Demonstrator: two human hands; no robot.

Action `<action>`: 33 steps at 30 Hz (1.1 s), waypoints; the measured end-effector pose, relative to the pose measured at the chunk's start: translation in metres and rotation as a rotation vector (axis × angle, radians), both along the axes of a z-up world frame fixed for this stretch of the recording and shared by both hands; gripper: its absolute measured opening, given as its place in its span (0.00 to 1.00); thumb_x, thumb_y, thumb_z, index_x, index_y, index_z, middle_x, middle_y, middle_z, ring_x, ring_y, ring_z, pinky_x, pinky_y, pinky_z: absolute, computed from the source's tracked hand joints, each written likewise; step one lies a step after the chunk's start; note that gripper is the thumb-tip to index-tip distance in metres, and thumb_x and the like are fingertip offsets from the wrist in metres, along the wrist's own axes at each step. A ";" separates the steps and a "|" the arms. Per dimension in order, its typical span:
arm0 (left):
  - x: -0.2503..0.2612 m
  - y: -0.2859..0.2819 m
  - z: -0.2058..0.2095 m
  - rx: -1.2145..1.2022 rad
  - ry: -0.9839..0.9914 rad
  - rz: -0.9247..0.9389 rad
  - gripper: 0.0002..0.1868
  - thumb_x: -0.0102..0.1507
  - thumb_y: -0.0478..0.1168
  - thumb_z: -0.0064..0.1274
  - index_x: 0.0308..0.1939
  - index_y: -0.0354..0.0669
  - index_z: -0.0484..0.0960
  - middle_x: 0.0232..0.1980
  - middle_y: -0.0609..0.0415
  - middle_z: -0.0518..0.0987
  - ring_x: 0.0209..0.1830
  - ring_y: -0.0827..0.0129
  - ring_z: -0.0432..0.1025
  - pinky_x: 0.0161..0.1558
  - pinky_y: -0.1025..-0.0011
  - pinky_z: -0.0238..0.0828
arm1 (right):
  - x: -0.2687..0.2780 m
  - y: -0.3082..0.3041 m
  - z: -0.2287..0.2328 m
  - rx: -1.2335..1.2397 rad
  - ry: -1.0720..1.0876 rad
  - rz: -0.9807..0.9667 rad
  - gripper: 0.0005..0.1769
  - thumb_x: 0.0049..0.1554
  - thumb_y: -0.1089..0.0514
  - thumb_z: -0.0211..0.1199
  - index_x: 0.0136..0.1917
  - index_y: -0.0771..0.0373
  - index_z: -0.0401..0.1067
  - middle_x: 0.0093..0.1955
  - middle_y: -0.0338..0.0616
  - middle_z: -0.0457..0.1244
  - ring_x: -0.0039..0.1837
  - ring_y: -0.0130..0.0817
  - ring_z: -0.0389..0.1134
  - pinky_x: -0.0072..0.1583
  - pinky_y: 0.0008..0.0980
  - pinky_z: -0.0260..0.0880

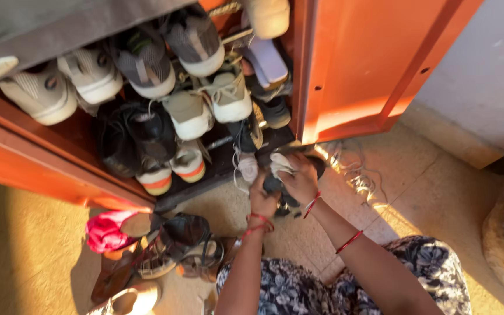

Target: The person sits on the floor and wipes a pair of black sneakers with a white cloth. They clean the upper, sides, and sole of each shoe, then place them back into an orange shoe cabinet.

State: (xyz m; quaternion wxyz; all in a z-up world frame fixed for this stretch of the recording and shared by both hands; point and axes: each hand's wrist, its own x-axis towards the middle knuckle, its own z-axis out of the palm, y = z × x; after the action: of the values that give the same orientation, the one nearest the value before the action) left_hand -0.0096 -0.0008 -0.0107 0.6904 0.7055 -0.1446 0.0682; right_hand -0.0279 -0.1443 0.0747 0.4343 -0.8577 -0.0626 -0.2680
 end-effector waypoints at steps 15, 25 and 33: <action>-0.010 -0.002 0.006 0.027 -0.065 0.013 0.33 0.44 0.21 0.55 0.55 0.34 0.79 0.54 0.48 0.79 0.57 0.64 0.74 0.61 0.71 0.69 | 0.037 -0.028 -0.033 -0.074 0.112 0.118 0.15 0.52 0.58 0.66 0.54 0.59 0.78 0.45 0.45 0.67 0.48 0.44 0.72 0.50 0.40 0.72; -0.024 0.026 -0.019 -0.200 0.073 0.083 0.21 0.55 0.21 0.54 0.52 0.35 0.79 0.46 0.55 0.81 0.45 0.73 0.73 0.47 0.74 0.72 | -0.004 0.048 -0.001 -0.204 -0.072 0.122 0.18 0.46 0.63 0.70 0.52 0.54 0.77 0.56 0.43 0.67 0.61 0.47 0.65 0.62 0.46 0.65; -0.006 0.057 -0.015 -0.194 0.227 0.003 0.28 0.47 0.17 0.55 0.48 0.40 0.75 0.44 0.57 0.77 0.45 0.72 0.75 0.47 0.74 0.76 | 0.000 0.048 -0.017 -0.090 -0.165 0.376 0.21 0.53 0.68 0.66 0.57 0.50 0.75 0.66 0.42 0.64 0.71 0.44 0.61 0.72 0.45 0.60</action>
State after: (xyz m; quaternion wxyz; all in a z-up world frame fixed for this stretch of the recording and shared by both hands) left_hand -0.0160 0.0564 -0.0256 0.7671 0.6390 -0.0571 0.0027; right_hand -0.0283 -0.0960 0.0581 0.4312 -0.8247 -0.2688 -0.2483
